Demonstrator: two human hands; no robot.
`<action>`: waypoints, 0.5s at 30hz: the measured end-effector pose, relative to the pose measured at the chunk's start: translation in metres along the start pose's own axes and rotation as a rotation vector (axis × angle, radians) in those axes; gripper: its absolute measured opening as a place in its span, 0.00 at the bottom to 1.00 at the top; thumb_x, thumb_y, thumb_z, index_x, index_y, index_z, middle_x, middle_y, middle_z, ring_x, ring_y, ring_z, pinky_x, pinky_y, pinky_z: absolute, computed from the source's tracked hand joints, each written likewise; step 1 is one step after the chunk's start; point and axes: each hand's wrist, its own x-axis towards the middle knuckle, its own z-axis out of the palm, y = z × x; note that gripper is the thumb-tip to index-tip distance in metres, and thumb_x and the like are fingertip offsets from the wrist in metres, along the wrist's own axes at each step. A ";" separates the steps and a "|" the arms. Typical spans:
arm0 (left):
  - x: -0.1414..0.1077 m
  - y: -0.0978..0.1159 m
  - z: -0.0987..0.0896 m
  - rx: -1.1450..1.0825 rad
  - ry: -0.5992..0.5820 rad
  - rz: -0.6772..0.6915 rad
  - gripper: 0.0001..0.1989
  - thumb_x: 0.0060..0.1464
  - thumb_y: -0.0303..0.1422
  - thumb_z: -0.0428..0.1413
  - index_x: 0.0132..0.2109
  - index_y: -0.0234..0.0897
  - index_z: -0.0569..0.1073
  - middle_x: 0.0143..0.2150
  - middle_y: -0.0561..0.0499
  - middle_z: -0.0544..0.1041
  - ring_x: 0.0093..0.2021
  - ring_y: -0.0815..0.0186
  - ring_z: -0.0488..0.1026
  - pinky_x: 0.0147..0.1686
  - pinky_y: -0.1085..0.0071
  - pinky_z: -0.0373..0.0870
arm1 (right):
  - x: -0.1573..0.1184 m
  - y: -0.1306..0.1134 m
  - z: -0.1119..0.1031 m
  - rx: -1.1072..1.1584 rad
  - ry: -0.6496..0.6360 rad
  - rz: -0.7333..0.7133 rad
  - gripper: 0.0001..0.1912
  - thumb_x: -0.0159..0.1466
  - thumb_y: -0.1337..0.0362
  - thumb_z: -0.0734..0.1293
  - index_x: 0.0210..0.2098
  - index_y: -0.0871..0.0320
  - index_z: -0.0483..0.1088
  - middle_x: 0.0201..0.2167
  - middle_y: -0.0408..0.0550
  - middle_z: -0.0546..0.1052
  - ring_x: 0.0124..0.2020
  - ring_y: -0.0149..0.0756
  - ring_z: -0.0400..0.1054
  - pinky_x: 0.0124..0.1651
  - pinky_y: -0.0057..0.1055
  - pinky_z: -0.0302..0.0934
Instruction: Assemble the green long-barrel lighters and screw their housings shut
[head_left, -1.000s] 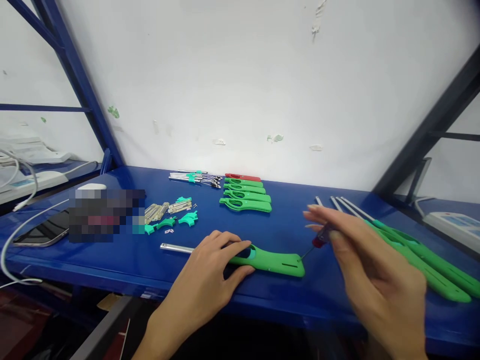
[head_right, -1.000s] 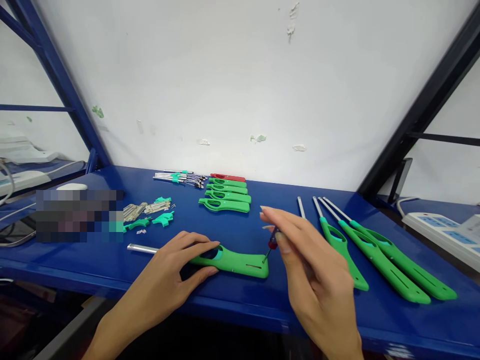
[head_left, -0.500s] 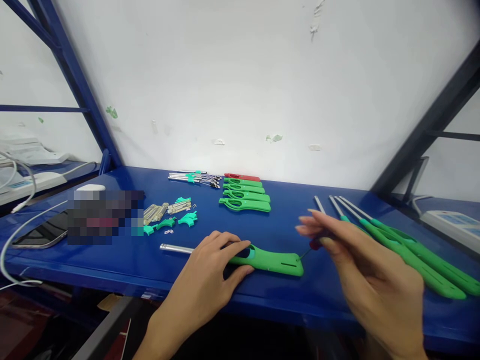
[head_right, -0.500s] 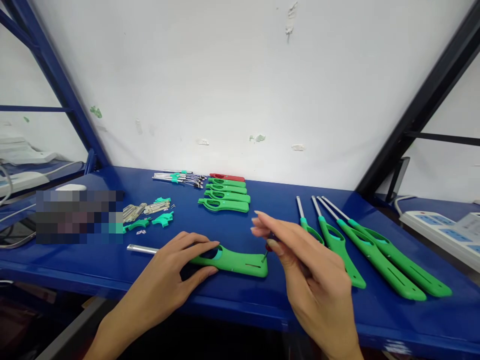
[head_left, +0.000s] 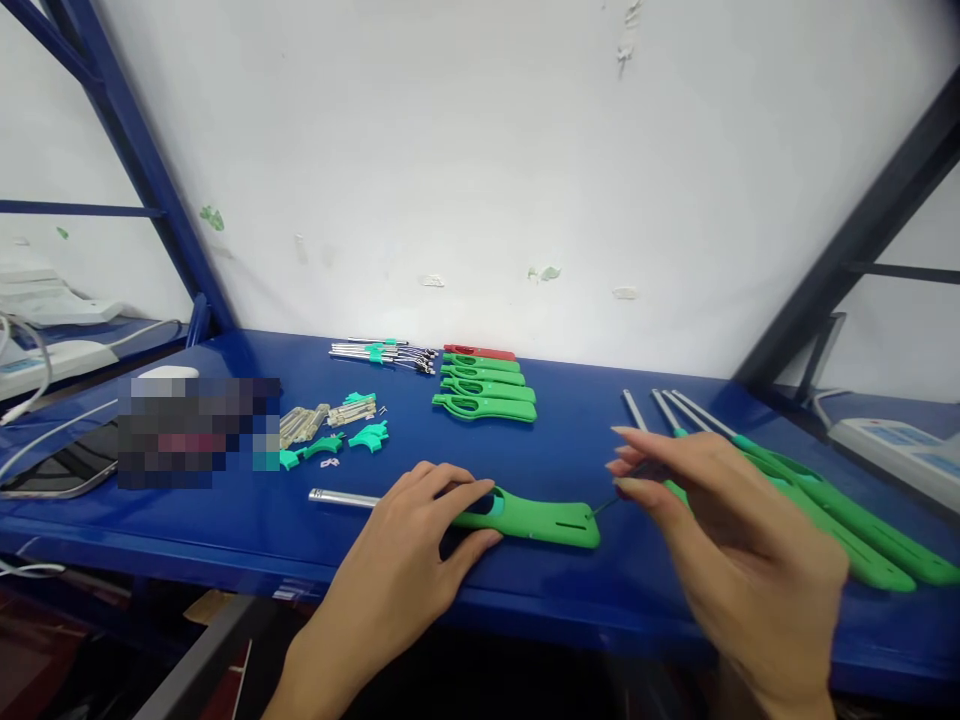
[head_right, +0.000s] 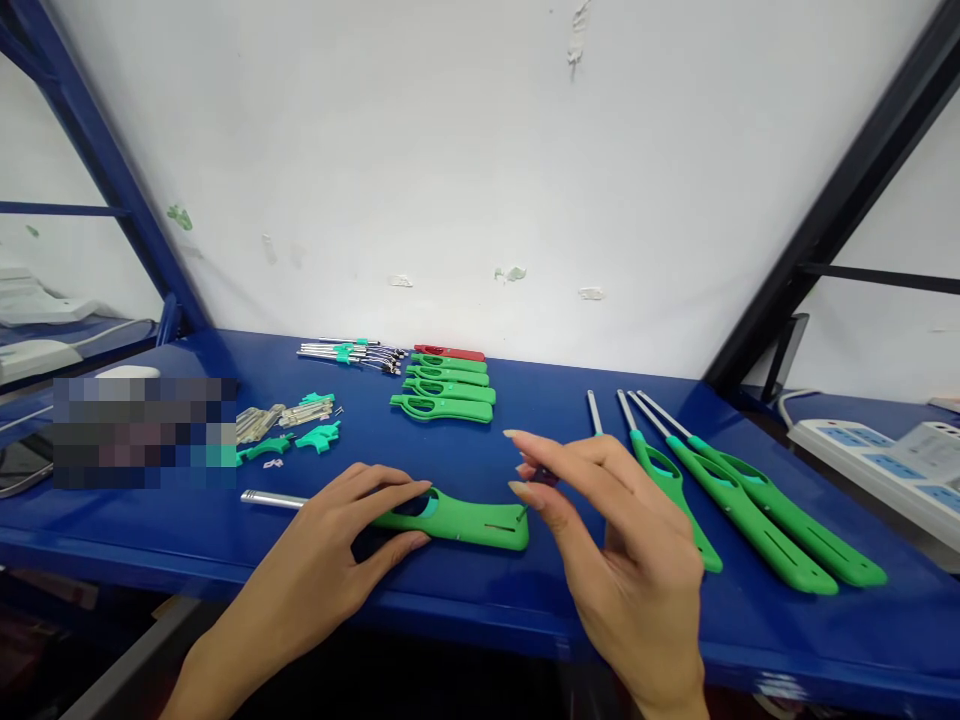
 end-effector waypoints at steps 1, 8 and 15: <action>0.000 0.000 0.000 0.001 0.000 0.000 0.16 0.70 0.33 0.62 0.62 0.44 0.77 0.55 0.48 0.79 0.54 0.53 0.74 0.58 0.50 0.73 | 0.001 0.000 0.000 -0.024 0.032 -0.014 0.22 0.69 0.71 0.75 0.56 0.39 0.81 0.38 0.40 0.79 0.38 0.34 0.74 0.41 0.35 0.67; -0.001 0.001 0.001 0.024 -0.002 0.001 0.16 0.70 0.32 0.62 0.62 0.42 0.78 0.55 0.47 0.79 0.53 0.53 0.75 0.59 0.50 0.75 | -0.004 0.001 -0.001 -0.013 -0.079 0.025 0.23 0.76 0.68 0.66 0.66 0.40 0.74 0.53 0.44 0.82 0.49 0.38 0.78 0.46 0.36 0.73; -0.002 -0.001 0.002 0.042 0.000 -0.001 0.17 0.70 0.33 0.62 0.62 0.44 0.78 0.56 0.47 0.80 0.53 0.52 0.76 0.61 0.48 0.75 | -0.001 0.003 0.002 0.002 -0.010 -0.003 0.22 0.69 0.71 0.75 0.57 0.40 0.81 0.39 0.41 0.79 0.39 0.35 0.74 0.42 0.35 0.69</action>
